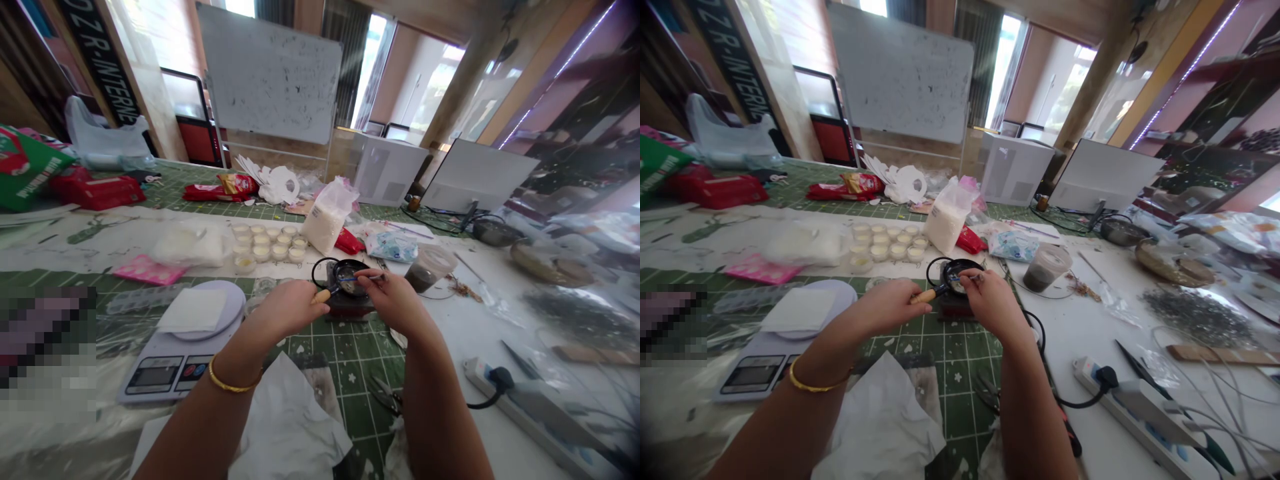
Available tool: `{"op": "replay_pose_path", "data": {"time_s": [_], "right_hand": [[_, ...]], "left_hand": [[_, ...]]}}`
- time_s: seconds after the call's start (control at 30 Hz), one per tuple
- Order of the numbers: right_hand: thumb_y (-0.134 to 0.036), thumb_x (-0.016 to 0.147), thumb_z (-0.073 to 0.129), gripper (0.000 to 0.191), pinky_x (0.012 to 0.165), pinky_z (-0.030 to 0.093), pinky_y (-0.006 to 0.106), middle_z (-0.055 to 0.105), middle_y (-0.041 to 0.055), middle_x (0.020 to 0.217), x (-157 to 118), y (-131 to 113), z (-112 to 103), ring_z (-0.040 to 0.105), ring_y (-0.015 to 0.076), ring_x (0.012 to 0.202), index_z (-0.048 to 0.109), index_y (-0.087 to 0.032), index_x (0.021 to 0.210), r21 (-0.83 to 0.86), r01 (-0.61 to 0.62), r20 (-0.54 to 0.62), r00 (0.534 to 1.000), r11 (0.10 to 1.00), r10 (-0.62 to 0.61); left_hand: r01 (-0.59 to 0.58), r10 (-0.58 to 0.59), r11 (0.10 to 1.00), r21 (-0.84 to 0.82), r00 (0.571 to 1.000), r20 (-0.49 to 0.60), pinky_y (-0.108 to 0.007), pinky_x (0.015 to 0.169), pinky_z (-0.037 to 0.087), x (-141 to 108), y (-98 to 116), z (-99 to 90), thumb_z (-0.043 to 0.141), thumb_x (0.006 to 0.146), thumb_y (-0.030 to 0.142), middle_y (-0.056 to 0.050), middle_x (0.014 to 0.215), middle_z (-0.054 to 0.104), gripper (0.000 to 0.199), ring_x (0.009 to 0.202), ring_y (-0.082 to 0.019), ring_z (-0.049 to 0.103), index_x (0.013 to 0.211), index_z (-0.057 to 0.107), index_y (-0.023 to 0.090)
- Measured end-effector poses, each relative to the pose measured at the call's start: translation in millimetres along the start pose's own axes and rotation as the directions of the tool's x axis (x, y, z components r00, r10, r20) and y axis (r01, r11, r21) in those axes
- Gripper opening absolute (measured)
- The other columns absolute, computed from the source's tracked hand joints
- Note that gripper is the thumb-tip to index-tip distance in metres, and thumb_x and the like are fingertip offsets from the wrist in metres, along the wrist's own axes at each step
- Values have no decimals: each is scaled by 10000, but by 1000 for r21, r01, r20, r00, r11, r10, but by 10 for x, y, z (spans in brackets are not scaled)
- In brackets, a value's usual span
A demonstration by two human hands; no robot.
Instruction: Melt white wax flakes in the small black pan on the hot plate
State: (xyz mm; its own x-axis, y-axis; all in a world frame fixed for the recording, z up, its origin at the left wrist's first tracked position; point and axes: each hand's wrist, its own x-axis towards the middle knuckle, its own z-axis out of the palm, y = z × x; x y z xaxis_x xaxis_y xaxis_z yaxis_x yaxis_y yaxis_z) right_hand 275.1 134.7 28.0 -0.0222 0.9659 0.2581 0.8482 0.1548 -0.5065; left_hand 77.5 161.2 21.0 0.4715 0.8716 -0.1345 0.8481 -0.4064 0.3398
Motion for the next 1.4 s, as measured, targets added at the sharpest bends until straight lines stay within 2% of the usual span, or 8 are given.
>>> {"op": "replay_pose_path", "data": {"time_s": [0.3, 0.4, 0.53, 0.67, 0.93, 1.2, 1.33, 1.4], "right_hand": [[-337, 846, 408, 301, 731, 413, 301, 671, 41, 842, 45, 45, 40, 585, 195, 823, 641, -224, 999, -82, -37, -72, 997, 996, 31], [-341, 842, 414, 293, 724, 417, 292, 671, 35, 852, 44, 53, 46, 586, 190, 827, 646, -236, 988, -47, -17, -18, 1000, 999, 16], [-361, 840, 416, 304, 716, 417, 295, 668, 37, 844, 24, 34, 35, 586, 188, 808, 642, -243, 1005, -31, -30, -63, 998, 999, 28], [-367, 836, 418, 298, 688, 421, 285, 670, 27, 847, 17, 28, 26, 590, 177, 770, 655, -248, 971, 11, -2, 7, 1000, 1000, 2], [-388, 836, 417, 311, 655, 414, 279, 665, 22, 770, 26, 22, 38, 582, 169, 697, 652, -243, 980, 24, -5, -31, 999, 1000, 6], [-371, 843, 404, 319, 662, 415, 276, 671, 30, 823, 18, 17, 26, 588, 172, 730, 643, -236, 1004, -17, -8, -42, 999, 1000, 8], [-353, 839, 411, 305, 667, 416, 273, 673, 31, 812, 17, 14, 19, 591, 170, 729, 655, -232, 977, -19, 2, 18, 1000, 1000, -2], [-371, 843, 407, 317, 670, 418, 276, 673, 31, 816, 16, 14, 20, 591, 172, 734, 649, -235, 995, -12, -8, -23, 1000, 1000, 8]], "left_hand": [[-5, 5, 1000, 10, 1000, -2, -264, 498, 285, -3, -3, 2, 420, 758, 494, -70, 721, 641, 363, 604, -186, 548, 723, 608, 185], [-1, 1, 1000, 6, 1000, 1, -265, 511, 301, -7, 1, -4, 420, 758, 492, -76, 730, 642, 368, 625, -195, 557, 736, 618, 183], [7, -7, 1000, -2, 1000, 12, -268, 515, 308, -4, 6, -10, 416, 756, 491, -76, 723, 641, 373, 628, -198, 562, 745, 623, 180], [1, -1, 1000, 2, 1000, 2, -269, 501, 293, 2, -1, -4, 413, 759, 493, -72, 713, 638, 369, 609, -195, 555, 736, 613, 183], [7, -7, 1000, -1, 1000, 10, -270, 507, 305, 0, -7, -1, 413, 758, 502, -72, 716, 633, 376, 622, -197, 560, 735, 611, 184], [1, -1, 1000, -9, 1000, 16, -269, 502, 299, -3, -1, -6, 414, 759, 503, -73, 712, 633, 378, 617, -195, 566, 727, 603, 177], [1, -1, 1000, -7, 1000, 14, -264, 496, 290, 0, -5, -4, 413, 760, 504, -72, 713, 636, 378, 610, -193, 563, 730, 602, 178], [-7, 7, 1000, 0, 1000, 8, -264, 498, 284, 1, -6, -5, 407, 761, 503, -73, 715, 636, 380, 610, -192, 557, 725, 602, 179]]}}
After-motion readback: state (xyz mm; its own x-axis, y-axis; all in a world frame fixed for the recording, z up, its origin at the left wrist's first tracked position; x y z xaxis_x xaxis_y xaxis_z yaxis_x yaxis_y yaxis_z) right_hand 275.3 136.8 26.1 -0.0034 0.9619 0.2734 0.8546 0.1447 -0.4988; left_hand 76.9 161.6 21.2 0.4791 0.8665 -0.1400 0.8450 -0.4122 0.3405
